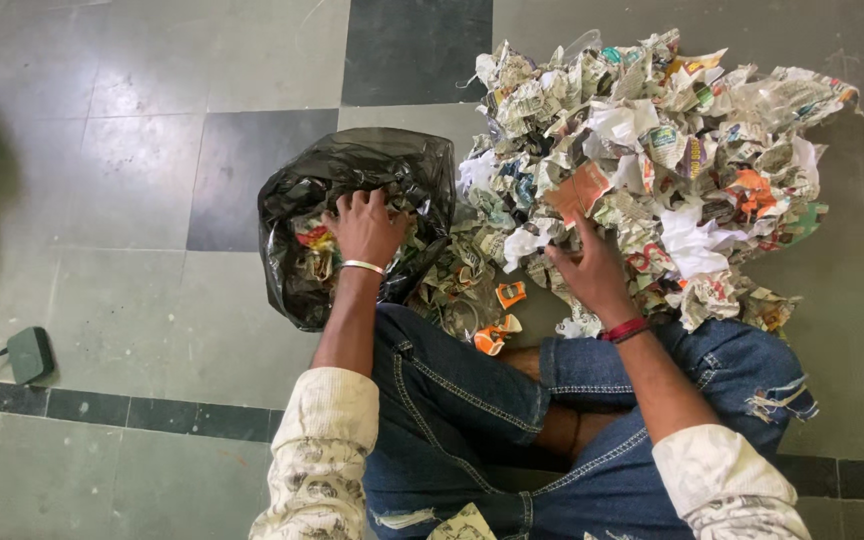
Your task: The person sits cross-legged on a tiled floor and sorts through a large pile of crumpled paper waste. They pick up individual pieces, unfold or inspect them, and place them into a black plastic bag beside them. The process is repetitive, with the person handling one piece at a time.
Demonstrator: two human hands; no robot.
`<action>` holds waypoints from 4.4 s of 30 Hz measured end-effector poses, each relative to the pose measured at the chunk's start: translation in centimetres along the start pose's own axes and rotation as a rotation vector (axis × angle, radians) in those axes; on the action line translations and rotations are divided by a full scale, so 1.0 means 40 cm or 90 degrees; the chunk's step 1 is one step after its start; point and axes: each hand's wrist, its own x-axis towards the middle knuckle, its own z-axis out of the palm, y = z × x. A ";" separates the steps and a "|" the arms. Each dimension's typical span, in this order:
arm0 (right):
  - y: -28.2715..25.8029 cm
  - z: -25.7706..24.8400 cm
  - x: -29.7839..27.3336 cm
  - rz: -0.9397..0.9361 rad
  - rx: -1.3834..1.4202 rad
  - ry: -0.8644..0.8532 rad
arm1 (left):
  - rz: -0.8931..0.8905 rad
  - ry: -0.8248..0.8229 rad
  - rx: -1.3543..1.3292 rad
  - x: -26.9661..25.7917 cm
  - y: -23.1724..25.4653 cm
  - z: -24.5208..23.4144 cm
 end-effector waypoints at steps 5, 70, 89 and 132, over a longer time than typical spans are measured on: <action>-0.048 -0.021 -0.081 -0.015 0.108 -0.004 | 0.173 0.043 -0.032 -0.044 0.099 -0.016; -0.138 -0.036 -0.099 -0.032 -0.021 -0.169 | 0.306 0.060 -0.367 -0.147 0.190 0.025; -0.091 -0.020 -0.104 -0.080 -0.032 -0.169 | 0.204 0.093 -0.434 -0.144 0.176 -0.012; -0.088 -0.017 -0.118 -0.065 -0.085 -0.130 | -0.163 0.100 -0.238 0.049 -0.084 0.061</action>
